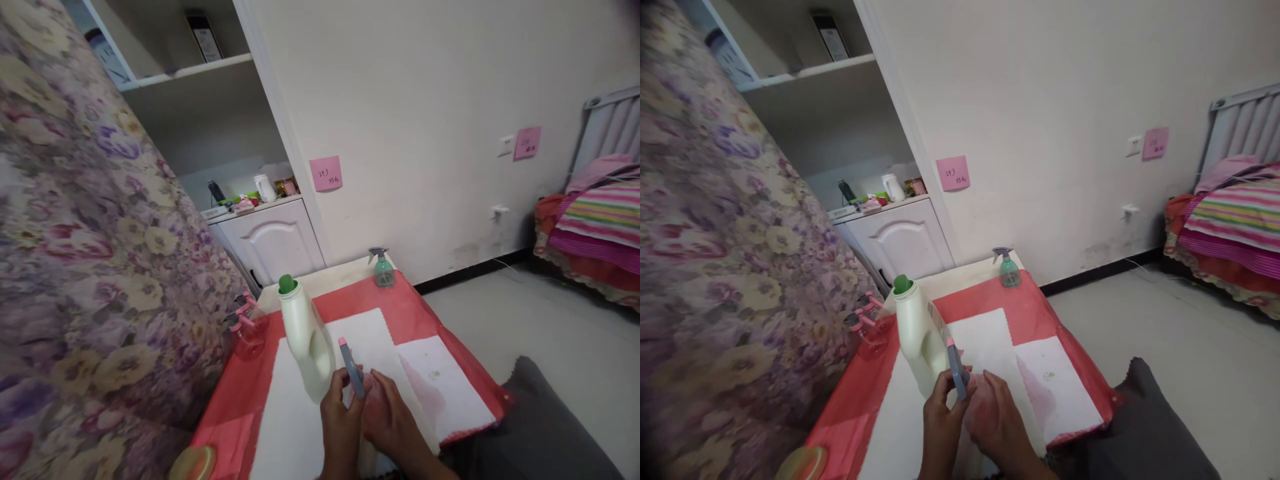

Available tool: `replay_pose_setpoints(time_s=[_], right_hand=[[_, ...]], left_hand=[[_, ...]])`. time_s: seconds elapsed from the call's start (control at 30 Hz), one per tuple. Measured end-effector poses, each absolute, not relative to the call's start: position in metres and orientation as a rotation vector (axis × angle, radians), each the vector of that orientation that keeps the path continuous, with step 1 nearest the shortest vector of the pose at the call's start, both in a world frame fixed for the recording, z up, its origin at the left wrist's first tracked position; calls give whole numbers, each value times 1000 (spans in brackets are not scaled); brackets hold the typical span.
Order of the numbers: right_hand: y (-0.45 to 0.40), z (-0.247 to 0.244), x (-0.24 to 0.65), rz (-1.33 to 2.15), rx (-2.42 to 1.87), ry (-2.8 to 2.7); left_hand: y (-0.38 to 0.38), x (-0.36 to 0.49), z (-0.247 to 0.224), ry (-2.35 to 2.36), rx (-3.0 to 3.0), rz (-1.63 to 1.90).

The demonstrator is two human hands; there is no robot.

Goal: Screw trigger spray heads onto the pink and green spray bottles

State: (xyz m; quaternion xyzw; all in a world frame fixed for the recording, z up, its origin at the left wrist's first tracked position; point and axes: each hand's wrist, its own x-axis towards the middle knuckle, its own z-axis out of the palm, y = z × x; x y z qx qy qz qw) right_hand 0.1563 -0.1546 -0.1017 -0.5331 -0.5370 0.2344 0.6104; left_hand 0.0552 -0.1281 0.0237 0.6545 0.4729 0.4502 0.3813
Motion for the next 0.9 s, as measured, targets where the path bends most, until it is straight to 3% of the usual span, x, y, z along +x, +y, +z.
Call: replay_pose_setpoints(time_s=[0.43,0.9], right_hand=[[-153,-99,154,472,-1215,-1254],[-153,-111,156,581,-1211,-1207]], left_hand=[[-120,43,32,1094,1902,928],[-123,53,22,1136,1781,1113]])
